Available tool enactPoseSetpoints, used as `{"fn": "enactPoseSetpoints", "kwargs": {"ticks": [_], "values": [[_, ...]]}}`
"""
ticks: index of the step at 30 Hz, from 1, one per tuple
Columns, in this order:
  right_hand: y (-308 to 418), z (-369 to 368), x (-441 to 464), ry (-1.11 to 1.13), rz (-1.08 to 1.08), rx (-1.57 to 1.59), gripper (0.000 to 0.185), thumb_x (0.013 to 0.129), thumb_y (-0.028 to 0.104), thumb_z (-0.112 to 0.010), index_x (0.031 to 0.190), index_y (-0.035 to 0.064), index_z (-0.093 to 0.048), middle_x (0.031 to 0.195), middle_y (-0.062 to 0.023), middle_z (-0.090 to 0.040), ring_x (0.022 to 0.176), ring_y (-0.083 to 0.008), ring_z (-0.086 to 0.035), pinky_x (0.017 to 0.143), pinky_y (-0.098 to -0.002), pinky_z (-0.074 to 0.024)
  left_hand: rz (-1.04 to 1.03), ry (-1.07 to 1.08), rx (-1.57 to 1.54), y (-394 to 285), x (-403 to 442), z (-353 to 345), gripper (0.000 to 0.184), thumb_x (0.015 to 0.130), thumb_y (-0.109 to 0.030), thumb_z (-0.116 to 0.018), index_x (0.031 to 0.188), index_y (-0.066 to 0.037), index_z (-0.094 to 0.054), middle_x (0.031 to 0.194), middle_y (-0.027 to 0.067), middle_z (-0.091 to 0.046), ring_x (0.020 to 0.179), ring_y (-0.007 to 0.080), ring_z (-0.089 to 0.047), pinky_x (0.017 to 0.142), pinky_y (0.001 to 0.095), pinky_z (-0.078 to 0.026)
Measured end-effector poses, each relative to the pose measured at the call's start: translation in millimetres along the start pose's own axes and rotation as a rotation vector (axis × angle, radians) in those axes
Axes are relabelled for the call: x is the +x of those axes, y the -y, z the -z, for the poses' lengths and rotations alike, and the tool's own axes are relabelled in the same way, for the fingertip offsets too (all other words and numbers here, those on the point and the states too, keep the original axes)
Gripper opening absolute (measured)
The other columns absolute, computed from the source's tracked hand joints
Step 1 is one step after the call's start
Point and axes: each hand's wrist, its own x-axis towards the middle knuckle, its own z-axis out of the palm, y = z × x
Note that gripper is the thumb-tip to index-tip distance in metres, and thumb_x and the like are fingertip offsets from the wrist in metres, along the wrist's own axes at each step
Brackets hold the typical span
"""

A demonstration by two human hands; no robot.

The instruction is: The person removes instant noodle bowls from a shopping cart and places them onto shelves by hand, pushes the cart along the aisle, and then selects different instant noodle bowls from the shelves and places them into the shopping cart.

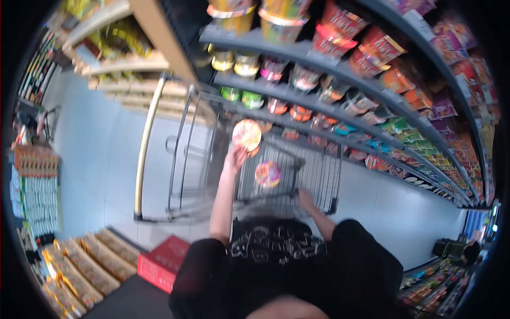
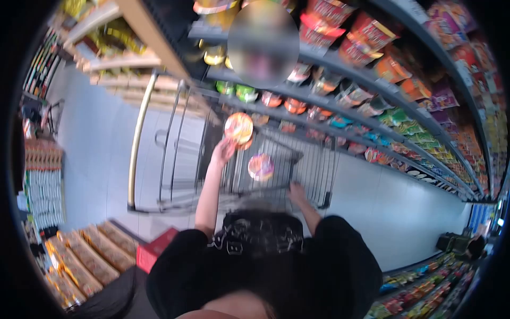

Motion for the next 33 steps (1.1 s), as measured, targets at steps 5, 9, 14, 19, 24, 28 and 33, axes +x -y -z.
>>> {"fn": "enactPoseSetpoints", "kwargs": {"ticks": [5,9,14,19,24,28,33], "values": [[-123.0,-97.7,-53.0,0.085,-0.255,0.469,0.045,0.077,0.047,-0.039,0.093,0.0099,-0.059,0.096,-0.0141,-0.058,0.092,-0.033,-0.053,0.081,-0.0441,-0.0384,0.008,-0.195,0.24,-10.9,103.8,24.6,0.024,0.073,-0.027,-0.048,0.093,-0.013,-0.052,0.092,0.0058,-0.051,0.082,0.021,-0.05,0.063,0.0335,-0.045],[-15.7,3.0,-78.8,0.147,-0.379,-0.078,0.045,0.077,0.049,-0.037,0.091,0.0136,-0.061,0.092,-0.0124,-0.06,0.089,-0.0301,-0.055,0.08,-0.0461,-0.0374,0.025,-0.117,0.307,-12.1,148.2,36.2,0.028,0.073,-0.028,-0.049,0.097,-0.013,-0.049,0.103,0.008,-0.047,0.089,0.0244,-0.049,0.068,0.0383,-0.044],[-22.8,-9.2,-85.2,0.146,-0.411,-0.042,0.046,0.077,0.052,-0.037,0.087,0.017,-0.064,0.088,-0.0104,-0.061,0.087,-0.0281,-0.056,0.079,-0.0457,-0.0365,-0.326,-0.186,0.576,10.0,92.7,6.0,0.062,0.072,-0.015,-0.055,0.123,-0.005,-0.023,0.103,0.0084,-0.051,0.096,0.0211,-0.05,0.08,0.0362,-0.041],[-24.7,-17.7,-96.2,0.087,-0.442,-0.14,0.041,0.077,0.049,-0.037,0.081,0.0188,-0.065,0.082,-0.0089,-0.062,0.082,-0.0287,-0.057,0.074,-0.043,-0.0407,-0.021,-0.027,1.095,84.9,110.3,127.7,0.031,0.074,-0.018,-0.052,0.1,-0.002,-0.051,0.081,0.0047,-0.055,0.076,0.0177,-0.052,0.067,0.0302,-0.044],[-29.4,-14.5,-107.7,0.066,-0.531,-0.02,0.037,0.077,0.044,-0.038,0.082,0.019,-0.065,0.082,-0.0096,-0.061,0.082,-0.0282,-0.057,0.074,-0.0424,-0.0406,-0.13,1.031,2.063,194.3,-19.3,156.3,0.027,0.074,-0.026,-0.051,0.082,-0.001,-0.059,0.08,0.0152,-0.059,0.074,0.0296,-0.056,0.066,0.0385,-0.044],[-58.4,-27.0,-118.4,-0.045,-0.501,0.001,0.035,0.075,0.043,-0.042,0.08,0.0177,-0.065,0.08,-0.0087,-0.062,0.08,-0.0279,-0.058,0.073,-0.0431,-0.0409,0.209,0.505,2.358,222.7,-44.9,125.1,0.044,0.069,-0.041,-0.054,0.086,-0.002,-0.061,0.09,0.0161,-0.059,0.086,0.0323,-0.056,0.076,0.0387,-0.044],[-87.8,-1.5,-140.2,-0.124,-0.481,0.072,0.03,0.073,0.039,-0.047,0.074,0.0151,-0.065,0.073,-0.0098,-0.061,0.072,-0.0287,-0.059,0.063,-0.039,-0.0448,0.154,1.115,1.903,242.3,-9.0,154.4,0.038,0.074,-0.039,-0.046,0.076,-0.005,-0.061,0.077,0.0168,-0.06,0.076,0.0311,-0.058,0.065,0.0403,-0.044]]}}
